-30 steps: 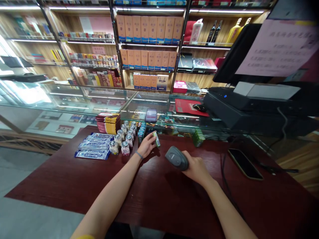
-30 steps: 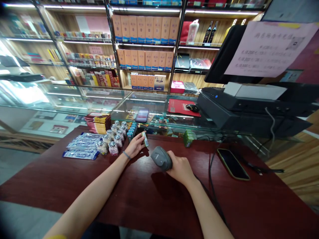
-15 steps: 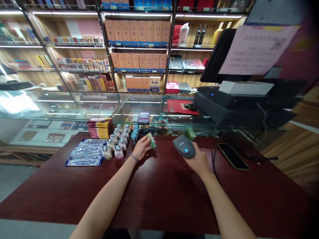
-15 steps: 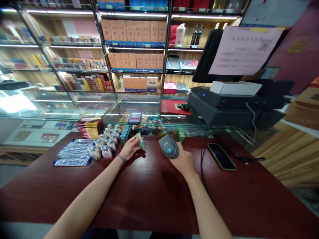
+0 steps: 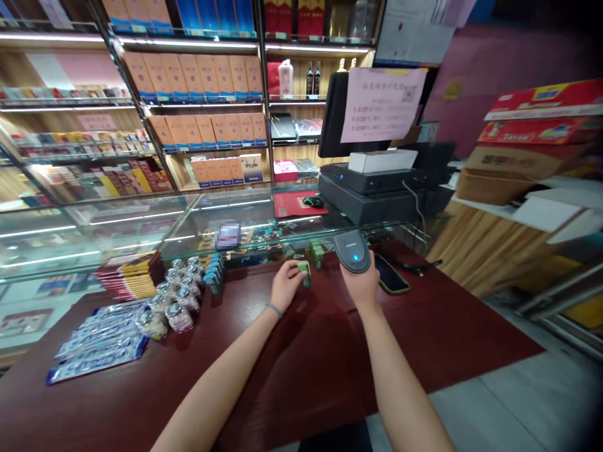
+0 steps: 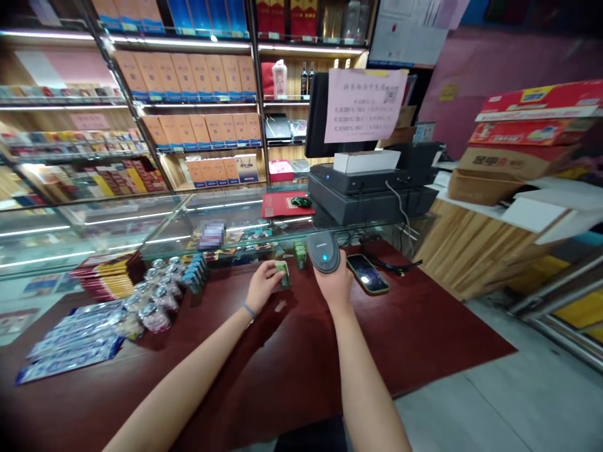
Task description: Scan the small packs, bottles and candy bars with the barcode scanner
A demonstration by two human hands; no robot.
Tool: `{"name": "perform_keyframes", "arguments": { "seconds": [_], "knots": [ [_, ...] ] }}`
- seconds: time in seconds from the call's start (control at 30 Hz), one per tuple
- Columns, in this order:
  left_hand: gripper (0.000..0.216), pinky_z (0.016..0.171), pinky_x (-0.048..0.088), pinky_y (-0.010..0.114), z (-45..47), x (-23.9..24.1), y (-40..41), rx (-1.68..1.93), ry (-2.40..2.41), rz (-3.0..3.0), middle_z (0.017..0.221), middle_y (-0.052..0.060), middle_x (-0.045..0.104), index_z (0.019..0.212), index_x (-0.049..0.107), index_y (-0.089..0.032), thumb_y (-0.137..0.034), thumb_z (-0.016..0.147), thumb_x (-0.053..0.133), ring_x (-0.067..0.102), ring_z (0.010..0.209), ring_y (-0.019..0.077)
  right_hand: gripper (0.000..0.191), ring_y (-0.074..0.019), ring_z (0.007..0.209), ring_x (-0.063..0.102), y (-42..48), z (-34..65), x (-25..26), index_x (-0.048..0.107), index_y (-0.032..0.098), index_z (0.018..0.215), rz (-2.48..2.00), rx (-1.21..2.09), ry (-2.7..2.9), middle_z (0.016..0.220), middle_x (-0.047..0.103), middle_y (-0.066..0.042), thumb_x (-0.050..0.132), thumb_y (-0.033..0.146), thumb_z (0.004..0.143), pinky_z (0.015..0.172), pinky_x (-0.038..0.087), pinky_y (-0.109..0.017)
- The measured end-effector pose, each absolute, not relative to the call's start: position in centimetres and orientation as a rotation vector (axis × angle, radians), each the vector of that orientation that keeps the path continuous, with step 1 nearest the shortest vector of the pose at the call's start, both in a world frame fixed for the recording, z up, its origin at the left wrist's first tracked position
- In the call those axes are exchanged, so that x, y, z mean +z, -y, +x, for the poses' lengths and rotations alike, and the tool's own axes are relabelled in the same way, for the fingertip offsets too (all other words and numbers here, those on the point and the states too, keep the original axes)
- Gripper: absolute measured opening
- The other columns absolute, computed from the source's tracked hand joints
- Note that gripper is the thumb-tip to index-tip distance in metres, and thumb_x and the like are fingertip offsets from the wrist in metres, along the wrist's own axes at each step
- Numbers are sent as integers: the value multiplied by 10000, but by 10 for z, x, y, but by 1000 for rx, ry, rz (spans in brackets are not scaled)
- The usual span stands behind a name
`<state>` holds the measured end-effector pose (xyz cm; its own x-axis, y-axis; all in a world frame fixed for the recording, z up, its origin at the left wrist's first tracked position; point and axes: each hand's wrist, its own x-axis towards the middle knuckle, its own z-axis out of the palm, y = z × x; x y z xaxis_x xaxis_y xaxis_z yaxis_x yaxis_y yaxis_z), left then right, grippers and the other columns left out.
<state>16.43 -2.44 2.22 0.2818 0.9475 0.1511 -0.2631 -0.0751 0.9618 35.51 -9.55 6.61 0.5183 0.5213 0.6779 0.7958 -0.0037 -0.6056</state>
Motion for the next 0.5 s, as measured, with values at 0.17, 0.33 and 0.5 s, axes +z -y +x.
{"name": "perform_keyframes", "arguments": {
  "seconds": [0.17, 0.33, 0.5],
  "knots": [
    [317, 931, 521, 371, 216, 12, 18, 1258, -831, 1262, 955, 41, 722, 940, 631, -221, -225, 708, 847, 688, 981, 222, 369, -327, 762, 744, 96, 360, 67, 567, 203, 1042, -1621, -270, 1048, 843, 751, -157, 643, 459, 787, 664, 545, -379],
    [273, 949, 480, 366, 237, 3, 11, 1385, -1004, 1381, 907, 33, 645, 894, 685, -214, -162, 676, 841, 610, 905, 205, 370, -332, 808, 749, 96, 362, 66, 557, 210, 1054, -1603, -239, 1039, 866, 752, -159, 654, 452, 791, 688, 555, -382],
    [242, 857, 474, 321, 244, -6, 7, 1369, -970, 1411, 889, 25, 641, 923, 671, -204, -162, 724, 803, 608, 846, 184, 361, -311, 821, 749, 96, 364, 65, 539, 218, 1051, -1562, -214, 1030, 875, 749, -146, 664, 444, 799, 702, 563, -369]
  ]
}}
